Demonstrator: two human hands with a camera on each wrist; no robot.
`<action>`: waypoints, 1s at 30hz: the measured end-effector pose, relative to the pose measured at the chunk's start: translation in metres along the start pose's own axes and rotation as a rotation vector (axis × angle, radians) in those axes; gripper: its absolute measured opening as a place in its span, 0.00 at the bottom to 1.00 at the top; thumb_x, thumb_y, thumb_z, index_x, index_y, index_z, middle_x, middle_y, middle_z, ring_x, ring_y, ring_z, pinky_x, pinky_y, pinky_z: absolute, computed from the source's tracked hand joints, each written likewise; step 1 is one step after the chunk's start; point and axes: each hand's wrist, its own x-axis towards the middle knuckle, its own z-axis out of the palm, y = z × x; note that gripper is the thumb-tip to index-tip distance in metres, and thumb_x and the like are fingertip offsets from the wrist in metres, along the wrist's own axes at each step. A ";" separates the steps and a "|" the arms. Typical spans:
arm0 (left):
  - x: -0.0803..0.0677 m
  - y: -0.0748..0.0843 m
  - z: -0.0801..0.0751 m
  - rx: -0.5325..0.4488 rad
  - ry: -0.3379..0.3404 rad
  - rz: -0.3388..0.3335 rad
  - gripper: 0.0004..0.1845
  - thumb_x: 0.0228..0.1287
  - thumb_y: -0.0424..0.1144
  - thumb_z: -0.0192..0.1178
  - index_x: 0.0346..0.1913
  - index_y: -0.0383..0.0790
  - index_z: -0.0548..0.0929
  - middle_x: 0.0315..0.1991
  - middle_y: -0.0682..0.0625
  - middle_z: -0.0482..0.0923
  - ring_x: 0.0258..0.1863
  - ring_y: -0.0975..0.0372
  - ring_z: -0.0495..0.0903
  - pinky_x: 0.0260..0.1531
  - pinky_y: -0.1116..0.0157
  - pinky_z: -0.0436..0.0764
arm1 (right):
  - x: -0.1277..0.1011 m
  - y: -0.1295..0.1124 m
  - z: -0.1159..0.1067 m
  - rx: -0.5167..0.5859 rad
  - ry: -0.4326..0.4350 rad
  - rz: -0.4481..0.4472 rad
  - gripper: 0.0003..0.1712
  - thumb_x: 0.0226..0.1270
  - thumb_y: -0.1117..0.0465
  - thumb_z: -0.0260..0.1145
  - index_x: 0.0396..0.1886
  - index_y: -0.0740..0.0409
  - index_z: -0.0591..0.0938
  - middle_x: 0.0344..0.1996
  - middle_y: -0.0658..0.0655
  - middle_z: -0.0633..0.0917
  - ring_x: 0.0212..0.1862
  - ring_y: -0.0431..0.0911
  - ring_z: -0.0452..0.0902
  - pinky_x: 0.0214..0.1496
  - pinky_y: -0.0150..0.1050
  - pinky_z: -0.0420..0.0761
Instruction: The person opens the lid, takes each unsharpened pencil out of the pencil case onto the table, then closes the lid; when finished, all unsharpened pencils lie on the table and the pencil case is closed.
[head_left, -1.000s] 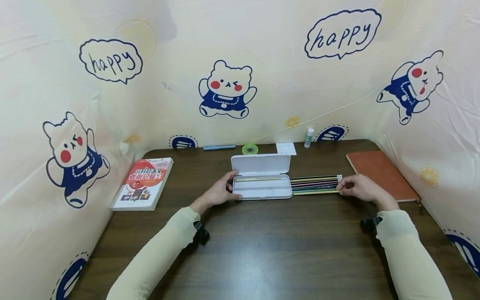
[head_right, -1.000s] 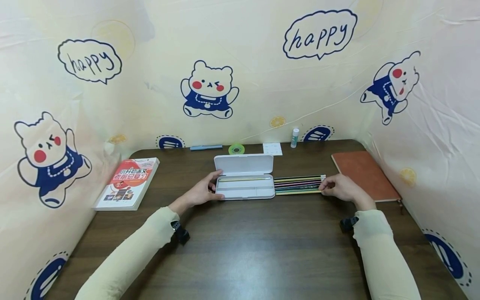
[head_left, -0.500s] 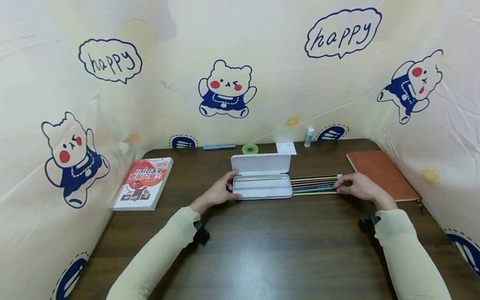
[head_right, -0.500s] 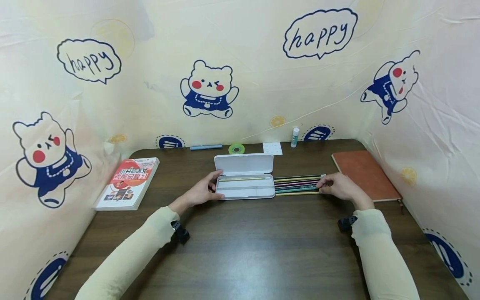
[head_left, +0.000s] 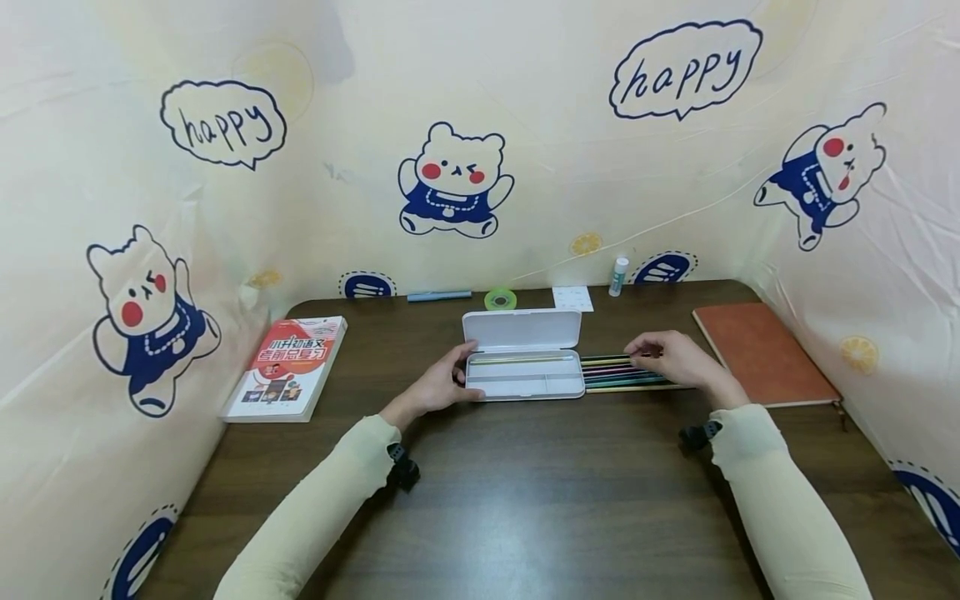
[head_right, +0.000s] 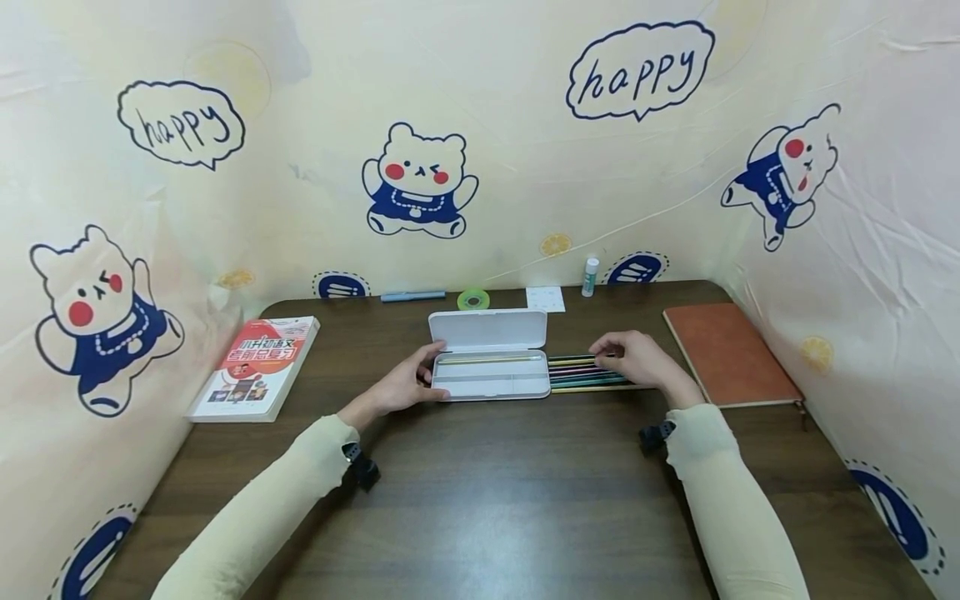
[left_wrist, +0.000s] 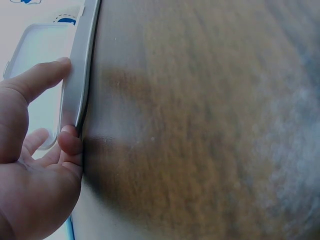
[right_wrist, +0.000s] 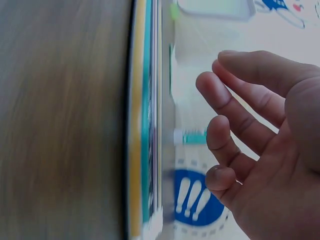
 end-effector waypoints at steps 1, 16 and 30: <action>0.000 0.000 0.000 -0.002 0.000 -0.001 0.50 0.57 0.45 0.74 0.78 0.54 0.55 0.69 0.47 0.66 0.46 0.57 0.72 0.47 0.62 0.71 | 0.003 -0.004 0.002 0.003 0.002 -0.012 0.11 0.70 0.60 0.66 0.49 0.57 0.86 0.39 0.54 0.87 0.41 0.47 0.77 0.46 0.42 0.77; 0.000 0.000 0.001 -0.003 0.004 0.002 0.50 0.56 0.44 0.75 0.78 0.52 0.56 0.67 0.48 0.67 0.43 0.58 0.72 0.45 0.63 0.70 | 0.036 -0.054 0.040 0.025 -0.089 -0.183 0.10 0.67 0.62 0.68 0.47 0.56 0.87 0.39 0.52 0.88 0.36 0.43 0.75 0.40 0.38 0.75; 0.002 0.000 0.001 0.000 0.010 0.009 0.50 0.56 0.43 0.75 0.78 0.50 0.56 0.68 0.48 0.67 0.43 0.58 0.72 0.45 0.63 0.70 | 0.048 -0.064 0.060 -0.084 -0.180 -0.192 0.07 0.68 0.62 0.67 0.43 0.50 0.88 0.40 0.49 0.88 0.37 0.42 0.75 0.47 0.42 0.77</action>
